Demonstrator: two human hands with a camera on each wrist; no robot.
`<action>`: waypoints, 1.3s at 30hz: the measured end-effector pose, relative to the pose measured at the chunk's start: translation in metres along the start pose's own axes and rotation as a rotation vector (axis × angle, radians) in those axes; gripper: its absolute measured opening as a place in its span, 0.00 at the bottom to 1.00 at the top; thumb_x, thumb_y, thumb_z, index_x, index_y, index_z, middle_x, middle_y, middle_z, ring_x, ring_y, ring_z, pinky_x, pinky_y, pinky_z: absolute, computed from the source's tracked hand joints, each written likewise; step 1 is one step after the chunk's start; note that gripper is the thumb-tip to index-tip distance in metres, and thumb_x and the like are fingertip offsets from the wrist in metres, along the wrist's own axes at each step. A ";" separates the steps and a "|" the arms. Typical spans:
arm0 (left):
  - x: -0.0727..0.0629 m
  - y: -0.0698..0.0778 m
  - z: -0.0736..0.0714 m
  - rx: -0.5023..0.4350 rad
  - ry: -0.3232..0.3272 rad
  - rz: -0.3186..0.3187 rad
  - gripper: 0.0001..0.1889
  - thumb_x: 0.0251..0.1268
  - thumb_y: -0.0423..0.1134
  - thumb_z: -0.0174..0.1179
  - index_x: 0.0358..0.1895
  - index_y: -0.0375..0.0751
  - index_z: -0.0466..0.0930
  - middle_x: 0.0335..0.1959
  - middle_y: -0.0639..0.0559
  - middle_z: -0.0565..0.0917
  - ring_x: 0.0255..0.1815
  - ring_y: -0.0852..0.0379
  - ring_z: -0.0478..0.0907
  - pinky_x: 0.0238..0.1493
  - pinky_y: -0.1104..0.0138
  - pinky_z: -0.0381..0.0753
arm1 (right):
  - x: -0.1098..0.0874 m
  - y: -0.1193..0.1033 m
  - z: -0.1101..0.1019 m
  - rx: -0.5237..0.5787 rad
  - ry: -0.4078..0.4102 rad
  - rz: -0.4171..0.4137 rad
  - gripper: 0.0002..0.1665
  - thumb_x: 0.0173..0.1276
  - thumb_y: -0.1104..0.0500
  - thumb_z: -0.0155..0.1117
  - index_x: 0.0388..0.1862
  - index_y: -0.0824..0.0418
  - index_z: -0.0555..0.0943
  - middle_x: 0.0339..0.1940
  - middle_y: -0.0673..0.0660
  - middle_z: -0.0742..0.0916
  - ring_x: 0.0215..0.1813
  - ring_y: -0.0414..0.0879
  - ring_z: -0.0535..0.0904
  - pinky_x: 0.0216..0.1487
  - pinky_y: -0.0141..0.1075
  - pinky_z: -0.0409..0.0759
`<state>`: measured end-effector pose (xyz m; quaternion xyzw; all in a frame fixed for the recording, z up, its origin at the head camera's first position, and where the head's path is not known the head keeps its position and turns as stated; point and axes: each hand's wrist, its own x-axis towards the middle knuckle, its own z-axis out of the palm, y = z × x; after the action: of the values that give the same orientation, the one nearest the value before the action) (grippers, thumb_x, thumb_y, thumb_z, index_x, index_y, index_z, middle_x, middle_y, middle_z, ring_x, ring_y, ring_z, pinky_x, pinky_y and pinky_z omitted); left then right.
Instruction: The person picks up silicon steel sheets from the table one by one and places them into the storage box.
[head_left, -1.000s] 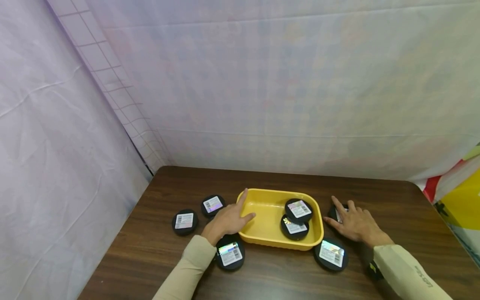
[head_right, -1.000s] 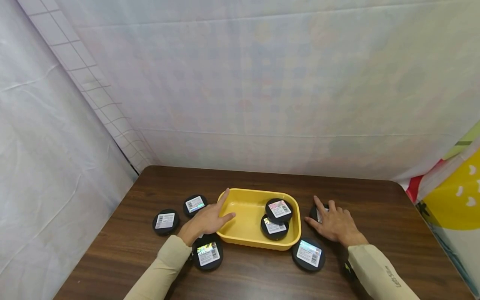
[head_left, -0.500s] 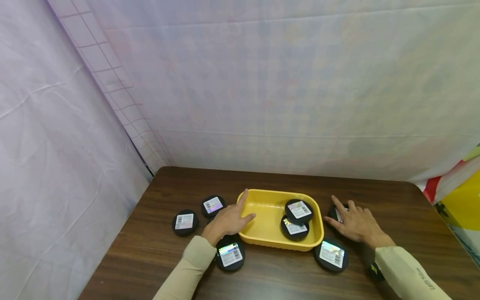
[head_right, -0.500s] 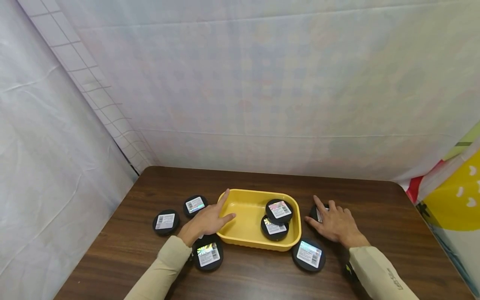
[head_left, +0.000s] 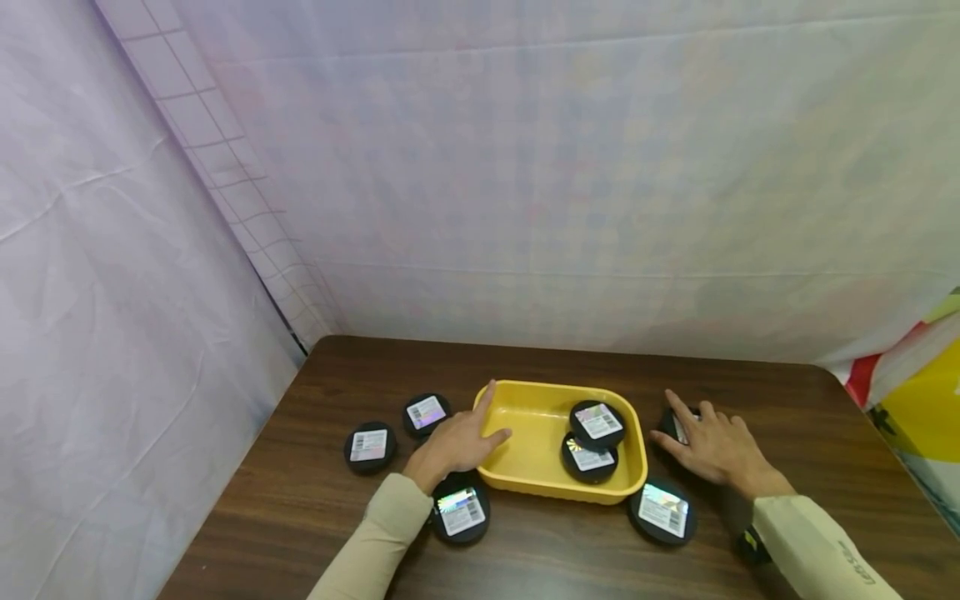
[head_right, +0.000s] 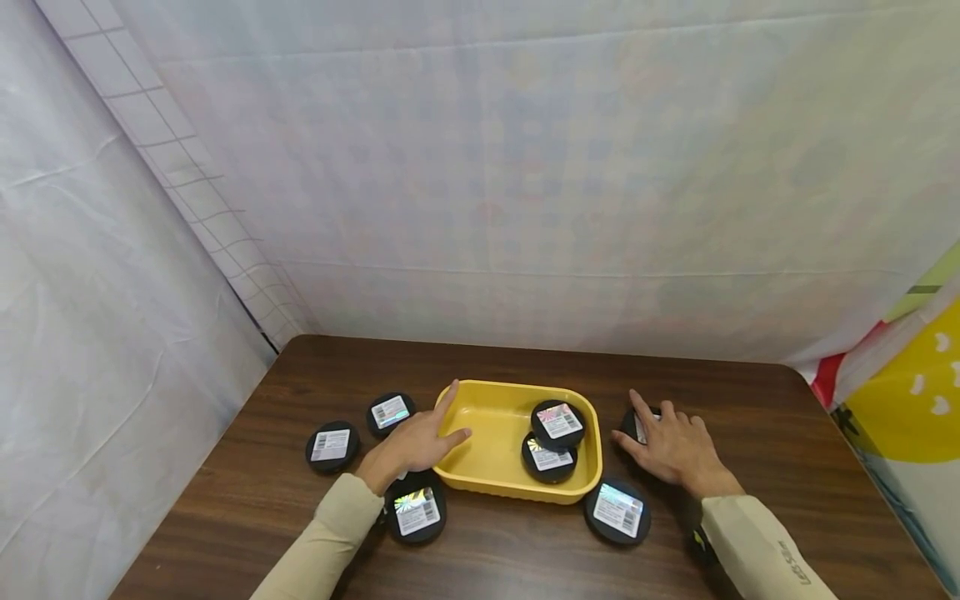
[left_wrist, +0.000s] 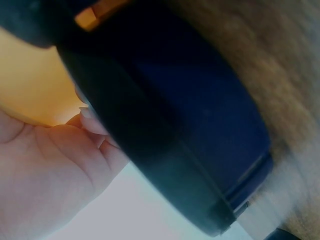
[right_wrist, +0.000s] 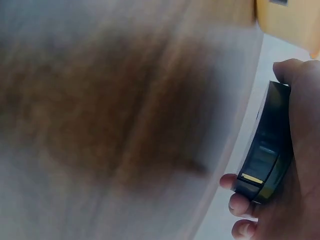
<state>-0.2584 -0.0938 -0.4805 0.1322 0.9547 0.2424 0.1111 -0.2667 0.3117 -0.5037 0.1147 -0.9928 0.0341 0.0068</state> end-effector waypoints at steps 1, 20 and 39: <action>0.000 0.000 0.000 0.001 0.000 0.001 0.45 0.72 0.65 0.48 0.81 0.59 0.33 0.63 0.36 0.78 0.39 0.53 0.76 0.43 0.58 0.75 | 0.000 -0.001 -0.001 -0.002 0.002 0.004 0.53 0.71 0.24 0.40 0.79 0.61 0.55 0.55 0.77 0.75 0.52 0.72 0.76 0.47 0.63 0.70; 0.000 -0.001 0.002 -0.004 0.005 0.005 0.44 0.72 0.65 0.48 0.81 0.58 0.34 0.64 0.35 0.76 0.43 0.51 0.78 0.47 0.56 0.76 | 0.001 -0.010 -0.014 0.020 -0.003 0.019 0.54 0.70 0.24 0.39 0.79 0.61 0.54 0.56 0.79 0.73 0.49 0.72 0.77 0.47 0.64 0.71; 0.001 -0.001 0.002 -0.013 -0.013 -0.008 0.45 0.72 0.65 0.48 0.81 0.61 0.32 0.65 0.36 0.76 0.39 0.53 0.76 0.43 0.58 0.75 | -0.001 -0.018 -0.027 0.021 0.022 0.006 0.53 0.71 0.25 0.41 0.78 0.62 0.55 0.58 0.79 0.74 0.51 0.73 0.76 0.47 0.63 0.71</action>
<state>-0.2591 -0.0939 -0.4825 0.1291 0.9528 0.2475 0.1194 -0.2611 0.2960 -0.4753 0.1113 -0.9926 0.0456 0.0166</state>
